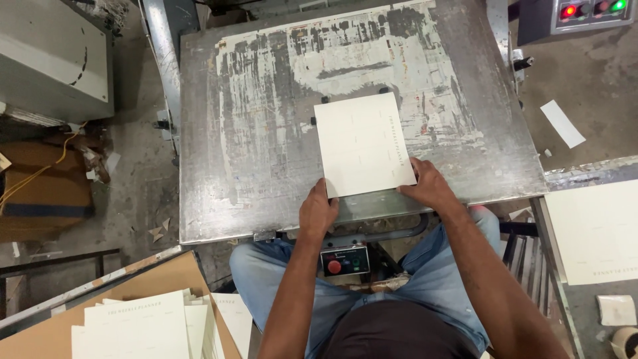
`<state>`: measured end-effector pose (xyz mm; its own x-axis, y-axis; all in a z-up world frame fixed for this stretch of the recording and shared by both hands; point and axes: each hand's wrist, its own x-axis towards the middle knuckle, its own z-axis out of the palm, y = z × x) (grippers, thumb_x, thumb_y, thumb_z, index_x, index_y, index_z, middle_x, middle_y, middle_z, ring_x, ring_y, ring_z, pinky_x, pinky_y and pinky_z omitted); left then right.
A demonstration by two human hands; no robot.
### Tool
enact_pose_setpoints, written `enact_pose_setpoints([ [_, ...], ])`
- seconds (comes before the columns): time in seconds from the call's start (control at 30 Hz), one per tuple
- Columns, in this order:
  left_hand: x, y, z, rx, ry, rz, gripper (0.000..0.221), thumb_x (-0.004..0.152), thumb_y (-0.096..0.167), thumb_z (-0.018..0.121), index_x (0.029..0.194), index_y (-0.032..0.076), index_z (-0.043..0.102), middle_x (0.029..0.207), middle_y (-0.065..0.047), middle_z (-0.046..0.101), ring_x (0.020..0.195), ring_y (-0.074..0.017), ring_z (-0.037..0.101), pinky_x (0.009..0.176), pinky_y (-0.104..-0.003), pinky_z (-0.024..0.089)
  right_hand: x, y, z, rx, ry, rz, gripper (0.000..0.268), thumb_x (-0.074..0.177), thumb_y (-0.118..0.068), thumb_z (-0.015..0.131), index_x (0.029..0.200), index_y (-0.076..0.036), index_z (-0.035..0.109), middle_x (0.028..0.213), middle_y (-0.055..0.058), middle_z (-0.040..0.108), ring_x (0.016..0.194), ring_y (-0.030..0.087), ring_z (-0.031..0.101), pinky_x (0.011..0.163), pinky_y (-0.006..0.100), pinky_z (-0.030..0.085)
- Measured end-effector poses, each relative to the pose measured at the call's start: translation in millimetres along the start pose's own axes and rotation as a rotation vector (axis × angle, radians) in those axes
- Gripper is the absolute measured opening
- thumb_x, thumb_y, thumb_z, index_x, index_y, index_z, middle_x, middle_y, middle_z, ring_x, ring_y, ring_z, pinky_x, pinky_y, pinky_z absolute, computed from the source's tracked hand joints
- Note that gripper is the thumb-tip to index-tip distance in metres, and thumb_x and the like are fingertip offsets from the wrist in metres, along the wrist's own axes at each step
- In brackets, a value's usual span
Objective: Manually aligning and feeding paper sheets into an industrial printing or binding machine.
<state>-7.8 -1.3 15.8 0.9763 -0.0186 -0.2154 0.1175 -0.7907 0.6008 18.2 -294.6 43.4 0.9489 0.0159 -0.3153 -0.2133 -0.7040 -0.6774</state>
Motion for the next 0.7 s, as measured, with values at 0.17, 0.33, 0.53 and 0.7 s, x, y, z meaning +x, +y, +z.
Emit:
enact_pose_setpoints([
  [0.17,-22,12,-22,-0.148,0.07,-0.061,0.062,0.086,0.017,0.07,0.142,-0.001,0.047,0.125,-0.025,0.064,0.096,-0.0404,0.07,0.081,-0.048,0.057,-2,-7,-1,-0.056,-0.032,0.065,0.086,0.068,-0.025,0.087,0.146,-0.007,0.053,0.119,0.021,0.062,0.11,0.034,0.065,0.096,0.043,0.054],
  [0.33,-59,1,-18,-0.255,-0.261,-0.05,0.033,0.091,0.023,0.068,0.118,0.004,0.068,0.106,-0.018,0.076,0.097,-0.0341,0.075,0.085,-0.045,0.058,18,50,24,-0.113,0.075,-0.118,0.091,0.068,-0.027,0.088,0.148,-0.004,0.049,0.126,0.027,0.059,0.116,0.042,0.059,0.099,0.047,0.05],
  [0.53,-82,-81,95,-0.017,-0.677,0.041,0.038,0.087,0.03,0.069,0.114,0.003,0.07,0.109,-0.024,0.074,0.102,-0.0414,0.071,0.089,-0.049,0.055,1,45,24,-0.292,0.089,-0.17,0.083,0.074,-0.032,0.086,0.147,-0.008,0.055,0.135,0.027,0.054,0.118,0.046,0.059,0.1,0.049,0.051],
  [0.7,-83,-124,192,0.287,-0.992,0.026,0.039,0.091,0.03,0.063,0.117,0.002,0.072,0.121,-0.024,0.071,0.111,-0.0397,0.07,0.093,-0.051,0.055,-2,29,16,-0.33,0.066,-0.137,0.081,0.077,-0.034,0.085,0.147,-0.005,0.057,0.14,0.027,0.05,0.118,0.046,0.059,0.098,0.05,0.052],
])
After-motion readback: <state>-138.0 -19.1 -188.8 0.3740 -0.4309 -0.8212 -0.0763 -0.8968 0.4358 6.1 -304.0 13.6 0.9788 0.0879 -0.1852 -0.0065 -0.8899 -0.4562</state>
